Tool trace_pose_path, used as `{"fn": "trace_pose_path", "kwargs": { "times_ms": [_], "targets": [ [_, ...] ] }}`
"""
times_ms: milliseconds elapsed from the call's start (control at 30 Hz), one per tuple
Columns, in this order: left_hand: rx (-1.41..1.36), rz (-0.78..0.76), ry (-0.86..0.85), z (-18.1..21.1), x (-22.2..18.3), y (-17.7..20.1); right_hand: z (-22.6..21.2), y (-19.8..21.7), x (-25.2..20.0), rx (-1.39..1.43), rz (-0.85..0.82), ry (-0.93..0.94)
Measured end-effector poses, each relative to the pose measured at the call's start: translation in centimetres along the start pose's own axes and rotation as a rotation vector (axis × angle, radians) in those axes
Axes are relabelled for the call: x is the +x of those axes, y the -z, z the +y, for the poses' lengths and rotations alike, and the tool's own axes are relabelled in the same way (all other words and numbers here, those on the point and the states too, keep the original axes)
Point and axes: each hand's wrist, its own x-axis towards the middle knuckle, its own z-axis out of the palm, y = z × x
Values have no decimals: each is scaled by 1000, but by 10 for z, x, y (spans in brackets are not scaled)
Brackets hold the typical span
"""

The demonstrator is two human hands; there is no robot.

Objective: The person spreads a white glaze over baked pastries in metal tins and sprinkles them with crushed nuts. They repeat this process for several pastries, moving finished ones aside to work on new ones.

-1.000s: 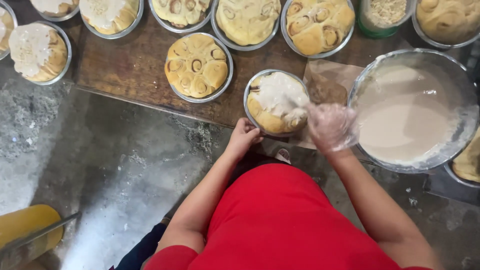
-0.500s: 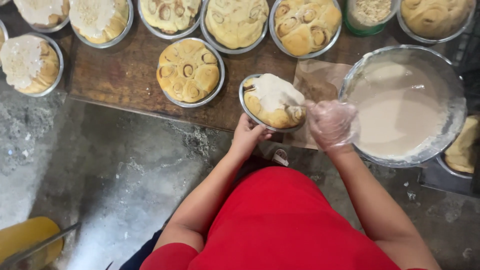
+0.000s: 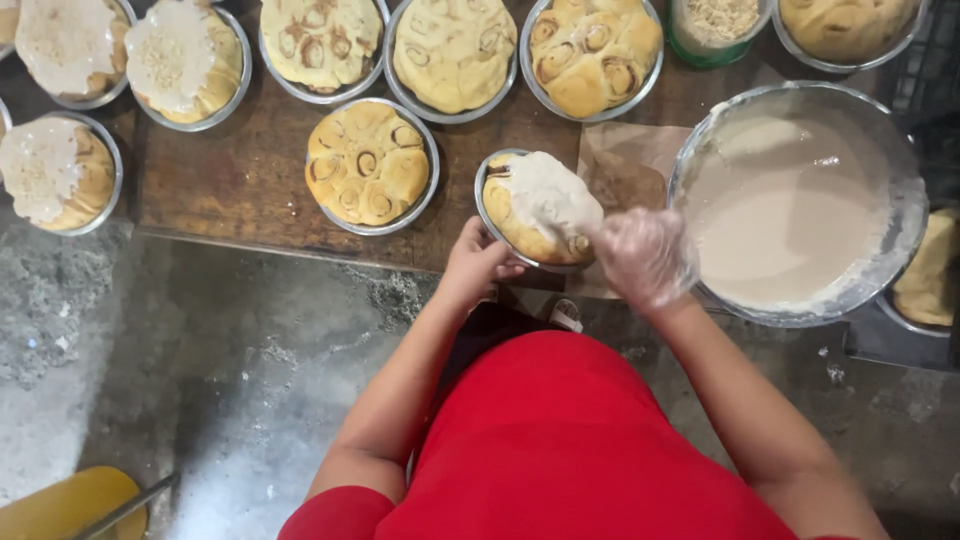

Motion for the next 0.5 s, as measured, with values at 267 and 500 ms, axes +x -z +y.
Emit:
{"fn": "trace_pose_path", "kwargs": {
  "times_ms": [267,500],
  "targets": [
    [199,-35,24,-12,66,69,22,33,-42,7,-166,-120],
    [235,106,50,-98,72,98,92,12,-136,-219,-389,-589]
  ]
}}
